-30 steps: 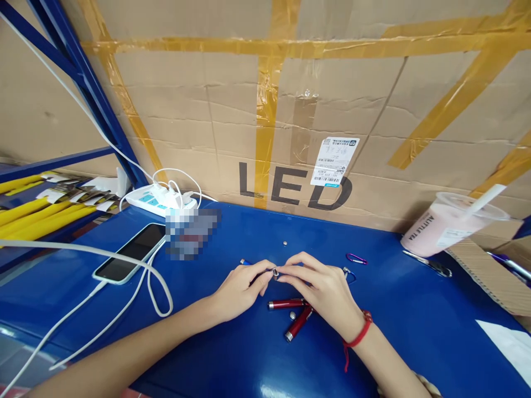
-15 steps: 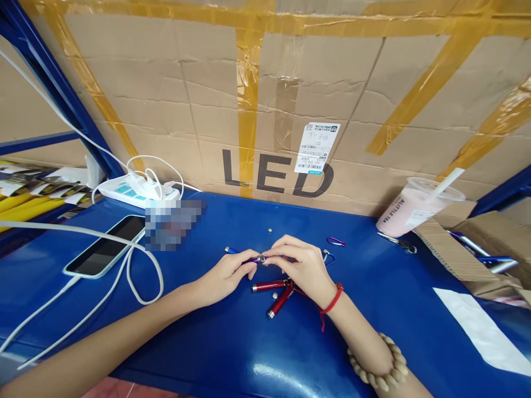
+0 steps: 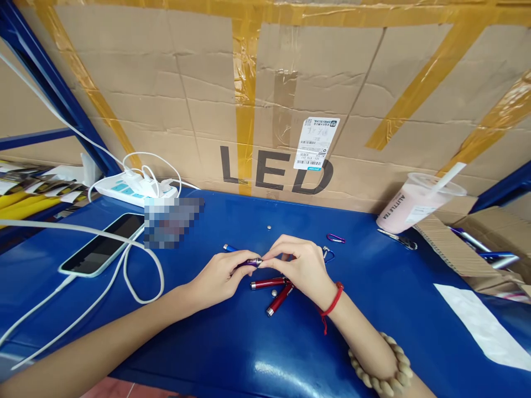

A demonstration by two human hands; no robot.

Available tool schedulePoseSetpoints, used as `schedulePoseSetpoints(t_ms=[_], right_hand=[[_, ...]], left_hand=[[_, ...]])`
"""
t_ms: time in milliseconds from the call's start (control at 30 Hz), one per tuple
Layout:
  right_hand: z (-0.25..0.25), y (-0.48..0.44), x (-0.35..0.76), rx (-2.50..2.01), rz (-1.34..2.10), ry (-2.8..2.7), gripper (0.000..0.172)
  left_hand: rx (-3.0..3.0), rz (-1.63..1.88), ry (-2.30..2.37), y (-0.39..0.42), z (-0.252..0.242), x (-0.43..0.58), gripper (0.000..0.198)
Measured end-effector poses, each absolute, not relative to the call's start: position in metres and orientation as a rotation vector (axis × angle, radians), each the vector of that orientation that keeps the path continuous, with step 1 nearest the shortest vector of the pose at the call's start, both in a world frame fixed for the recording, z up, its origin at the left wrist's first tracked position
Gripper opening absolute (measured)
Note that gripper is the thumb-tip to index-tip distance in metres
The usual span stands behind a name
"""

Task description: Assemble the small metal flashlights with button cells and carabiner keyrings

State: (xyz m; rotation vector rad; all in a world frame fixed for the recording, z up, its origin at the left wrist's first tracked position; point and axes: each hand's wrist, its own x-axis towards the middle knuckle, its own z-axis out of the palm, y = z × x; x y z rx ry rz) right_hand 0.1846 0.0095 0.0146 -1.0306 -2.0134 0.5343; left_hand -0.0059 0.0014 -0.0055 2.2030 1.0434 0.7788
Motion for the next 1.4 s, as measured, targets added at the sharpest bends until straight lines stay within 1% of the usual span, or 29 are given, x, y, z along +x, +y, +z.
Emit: schedulePoseSetpoints(t_ms=[200, 367, 600, 667, 800, 900, 1000, 1200, 1400], right_hand=[[0.012, 0.007, 0.181, -1.160, 0.600, -1.957, 0.017], [0.009, 0.010, 0.180, -1.217, 0.688, -1.931, 0.023], [0.011, 0.010, 0.178, -1.133, 0.511, -1.986, 0.031], [0.010, 0.009, 0.178, -1.109, 0.409, -1.991, 0.032], [0.007, 0.008, 0.181, -1.124, 0.199, -2.018, 0.025], [0.006, 0.008, 0.184, -1.079, 0.159, -2.051, 0.021], [0.006, 0.010, 0.188, -0.992, 0.174, -2.136, 0.017], [0.009, 0.015, 0.193, -0.942, 0.266, -2.178, 0.019], [0.011, 0.014, 0.189, -0.927, 0.395, -2.131, 0.022]], left_hand=[[2.349, 0.782, 1.113, 0.003, -0.008, -0.008, 0.020], [2.455, 0.843, 1.070, 0.005, -0.008, -0.008, 0.027], [2.425, 0.785, 1.182, 0.002, 0.000, -0.005, 0.024], [2.365, 0.794, 1.213, 0.000, 0.001, -0.004, 0.025], [2.225, 0.818, 1.242, -0.003, 0.001, -0.001, 0.025], [2.163, 0.797, 1.255, -0.006, 0.002, 0.000, 0.023], [2.124, 0.785, 1.258, -0.007, 0.002, 0.000, 0.023], [2.160, 0.723, 1.189, -0.002, 0.001, 0.000, 0.023], [2.177, 0.667, 1.152, -0.003, 0.000, -0.004, 0.018]])
